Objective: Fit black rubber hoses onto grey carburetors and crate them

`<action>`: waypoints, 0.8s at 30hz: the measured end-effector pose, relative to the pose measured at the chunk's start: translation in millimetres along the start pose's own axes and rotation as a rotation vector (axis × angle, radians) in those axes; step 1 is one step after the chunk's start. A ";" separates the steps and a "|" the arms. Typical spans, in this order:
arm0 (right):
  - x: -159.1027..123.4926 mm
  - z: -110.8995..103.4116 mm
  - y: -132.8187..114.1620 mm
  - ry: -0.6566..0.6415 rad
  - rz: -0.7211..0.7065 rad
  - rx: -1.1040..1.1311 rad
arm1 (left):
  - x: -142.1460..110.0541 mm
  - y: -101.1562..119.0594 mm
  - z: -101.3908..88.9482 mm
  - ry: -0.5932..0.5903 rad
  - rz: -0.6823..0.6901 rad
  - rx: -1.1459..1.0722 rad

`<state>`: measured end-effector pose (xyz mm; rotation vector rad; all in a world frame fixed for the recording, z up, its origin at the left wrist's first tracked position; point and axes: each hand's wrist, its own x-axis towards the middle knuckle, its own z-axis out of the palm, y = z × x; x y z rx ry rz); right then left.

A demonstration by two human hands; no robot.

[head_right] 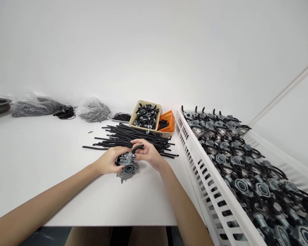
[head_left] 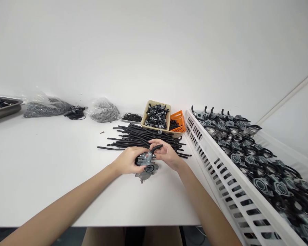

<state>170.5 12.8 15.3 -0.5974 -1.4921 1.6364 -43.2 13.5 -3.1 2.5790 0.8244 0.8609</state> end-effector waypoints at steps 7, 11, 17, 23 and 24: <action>1.4 -0.6 2.1 -0.017 0.052 -0.020 | -0.2 -1.4 1.4 0.011 0.016 0.009; 1.0 -1.7 3.5 0.002 0.038 0.046 | -0.1 -0.2 -0.3 0.019 0.008 0.001; -0.1 -2.8 2.8 -0.010 0.042 0.075 | -0.2 0.9 -1.2 0.026 0.017 0.001; 2.8 -1.9 4.6 0.007 0.054 0.011 | 0.6 0.2 0.0 0.012 0.021 0.025; 2.9 -1.4 4.7 0.003 0.055 -0.001 | 0.6 -0.2 0.4 0.015 0.023 0.029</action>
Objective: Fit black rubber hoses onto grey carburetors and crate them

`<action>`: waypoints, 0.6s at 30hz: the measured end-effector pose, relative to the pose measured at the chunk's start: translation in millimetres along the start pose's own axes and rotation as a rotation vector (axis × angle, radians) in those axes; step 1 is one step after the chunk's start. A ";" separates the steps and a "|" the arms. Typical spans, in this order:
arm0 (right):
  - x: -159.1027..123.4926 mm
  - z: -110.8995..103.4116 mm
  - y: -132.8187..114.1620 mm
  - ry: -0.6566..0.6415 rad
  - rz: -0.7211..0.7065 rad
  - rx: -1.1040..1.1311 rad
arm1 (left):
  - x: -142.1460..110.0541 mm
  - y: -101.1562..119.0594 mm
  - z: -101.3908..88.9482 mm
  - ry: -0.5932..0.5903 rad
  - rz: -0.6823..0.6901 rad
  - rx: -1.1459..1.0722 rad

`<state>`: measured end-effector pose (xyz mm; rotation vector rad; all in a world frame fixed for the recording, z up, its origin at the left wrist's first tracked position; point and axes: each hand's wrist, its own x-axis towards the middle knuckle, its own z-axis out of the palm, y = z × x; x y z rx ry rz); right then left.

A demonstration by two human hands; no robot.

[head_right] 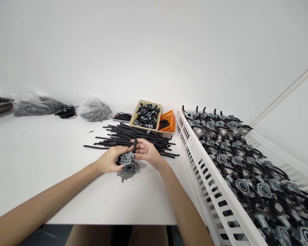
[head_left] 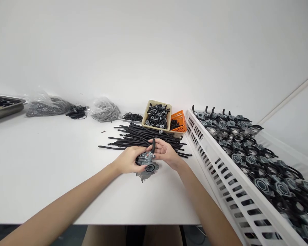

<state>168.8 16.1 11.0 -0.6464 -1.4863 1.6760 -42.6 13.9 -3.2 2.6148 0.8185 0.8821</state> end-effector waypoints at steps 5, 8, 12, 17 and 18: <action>-1.4 2.3 -2.5 -0.023 -0.011 -0.015 | -0.9 -0.6 0.0 -0.001 -0.019 -0.027; -1.7 2.2 -3.4 -0.004 -0.025 0.019 | -1.2 -0.5 -0.9 -0.006 -0.021 -0.050; -2.0 0.3 -2.5 -0.010 -0.019 0.028 | -1.2 -1.1 -0.3 -0.005 -0.025 -0.061; -2.9 -1.3 -2.5 -0.032 -0.038 0.019 | -1.2 -1.6 0.7 -0.003 -0.024 -0.058; -2.7 -1.5 -2.6 -0.039 -0.041 0.018 | -1.3 -1.7 0.7 -0.001 -0.021 -0.049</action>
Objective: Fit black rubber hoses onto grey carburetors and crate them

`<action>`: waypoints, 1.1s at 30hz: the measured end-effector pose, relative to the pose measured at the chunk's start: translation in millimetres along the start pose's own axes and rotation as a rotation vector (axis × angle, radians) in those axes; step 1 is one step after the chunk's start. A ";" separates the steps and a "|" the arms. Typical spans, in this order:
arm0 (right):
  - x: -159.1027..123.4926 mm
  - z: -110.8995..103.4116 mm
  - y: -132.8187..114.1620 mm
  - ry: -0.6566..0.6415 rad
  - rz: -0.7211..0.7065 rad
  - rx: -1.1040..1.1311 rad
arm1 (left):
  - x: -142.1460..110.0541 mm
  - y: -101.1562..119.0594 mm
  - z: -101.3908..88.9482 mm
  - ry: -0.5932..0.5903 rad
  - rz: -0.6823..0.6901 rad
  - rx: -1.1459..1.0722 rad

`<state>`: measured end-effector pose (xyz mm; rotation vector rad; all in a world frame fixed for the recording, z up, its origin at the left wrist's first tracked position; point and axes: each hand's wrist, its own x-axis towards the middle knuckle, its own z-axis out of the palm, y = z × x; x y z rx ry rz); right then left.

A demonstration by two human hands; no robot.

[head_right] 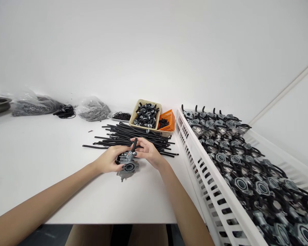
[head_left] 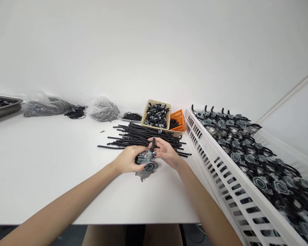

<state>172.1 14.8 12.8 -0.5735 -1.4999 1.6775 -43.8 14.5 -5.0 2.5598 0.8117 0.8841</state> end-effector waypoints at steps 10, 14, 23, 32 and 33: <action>0.5 0.8 -0.4 -0.006 0.075 0.012 | -1.7 -3.6 0.6 -0.001 0.059 0.022; -1.4 3.8 -3.9 -0.044 0.079 -0.040 | -1.1 -1.3 -0.7 -0.002 0.033 -0.015; 4.9 10.7 1.4 0.094 -0.055 -0.144 | -1.1 -0.3 -0.7 -0.008 -0.026 -0.059; 6.7 12.3 2.2 0.110 -0.051 -0.200 | -1.1 -1.6 0.4 0.006 -0.044 -0.054; 7.7 13.1 3.8 0.146 -0.063 -0.227 | -1.6 -2.4 0.9 0.019 -0.054 -0.054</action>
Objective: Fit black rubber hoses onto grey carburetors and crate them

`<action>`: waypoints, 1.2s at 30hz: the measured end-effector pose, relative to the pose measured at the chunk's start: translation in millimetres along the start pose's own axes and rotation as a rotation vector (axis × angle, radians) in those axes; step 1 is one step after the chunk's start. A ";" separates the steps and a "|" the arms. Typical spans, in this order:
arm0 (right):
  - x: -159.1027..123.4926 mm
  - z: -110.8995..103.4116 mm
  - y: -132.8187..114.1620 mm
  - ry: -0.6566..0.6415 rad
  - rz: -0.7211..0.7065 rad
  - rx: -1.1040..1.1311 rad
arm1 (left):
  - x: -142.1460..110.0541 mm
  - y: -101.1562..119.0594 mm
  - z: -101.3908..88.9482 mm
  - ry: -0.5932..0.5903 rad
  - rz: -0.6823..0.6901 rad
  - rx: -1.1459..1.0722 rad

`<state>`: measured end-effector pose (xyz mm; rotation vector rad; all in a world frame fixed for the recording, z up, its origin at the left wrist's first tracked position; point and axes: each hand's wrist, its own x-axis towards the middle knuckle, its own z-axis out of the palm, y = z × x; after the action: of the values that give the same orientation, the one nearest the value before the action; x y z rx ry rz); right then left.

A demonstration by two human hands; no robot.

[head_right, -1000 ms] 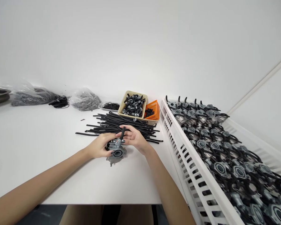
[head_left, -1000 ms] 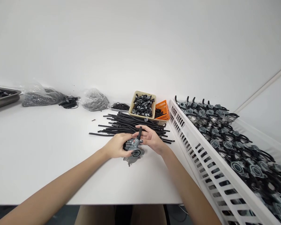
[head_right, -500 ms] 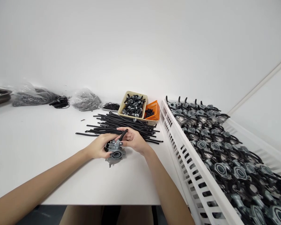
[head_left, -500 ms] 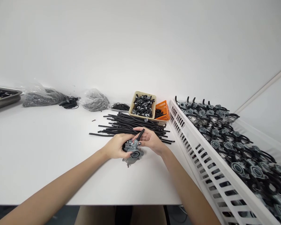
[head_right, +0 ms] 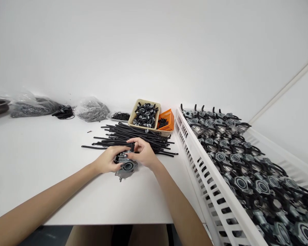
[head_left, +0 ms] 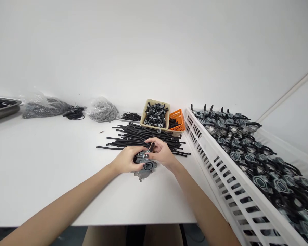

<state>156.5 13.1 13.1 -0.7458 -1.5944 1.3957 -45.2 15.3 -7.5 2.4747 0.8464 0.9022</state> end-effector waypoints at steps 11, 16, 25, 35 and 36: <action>-3.0 -3.9 -0.8 -0.075 0.052 0.102 | -0.8 -1.8 0.6 0.014 0.035 0.025; -3.1 -3.3 0.8 -0.093 0.034 0.165 | -0.8 -0.7 -0.1 0.003 0.022 0.023; -4.3 -4.1 -5.6 -0.118 0.062 0.136 | 1.0 3.2 -1.7 -0.018 0.037 0.005; -4.5 -6.0 -5.6 -0.143 0.058 0.124 | 0.8 3.2 -2.7 -0.035 0.047 -0.008; -4.0 -4.4 -5.5 -0.119 0.039 0.102 | 0.7 3.2 -2.6 -0.034 0.045 -0.015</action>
<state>162.8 10.6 17.6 -0.6472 -1.5933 1.5622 -45.2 13.7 -3.6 2.4979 0.7727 0.8761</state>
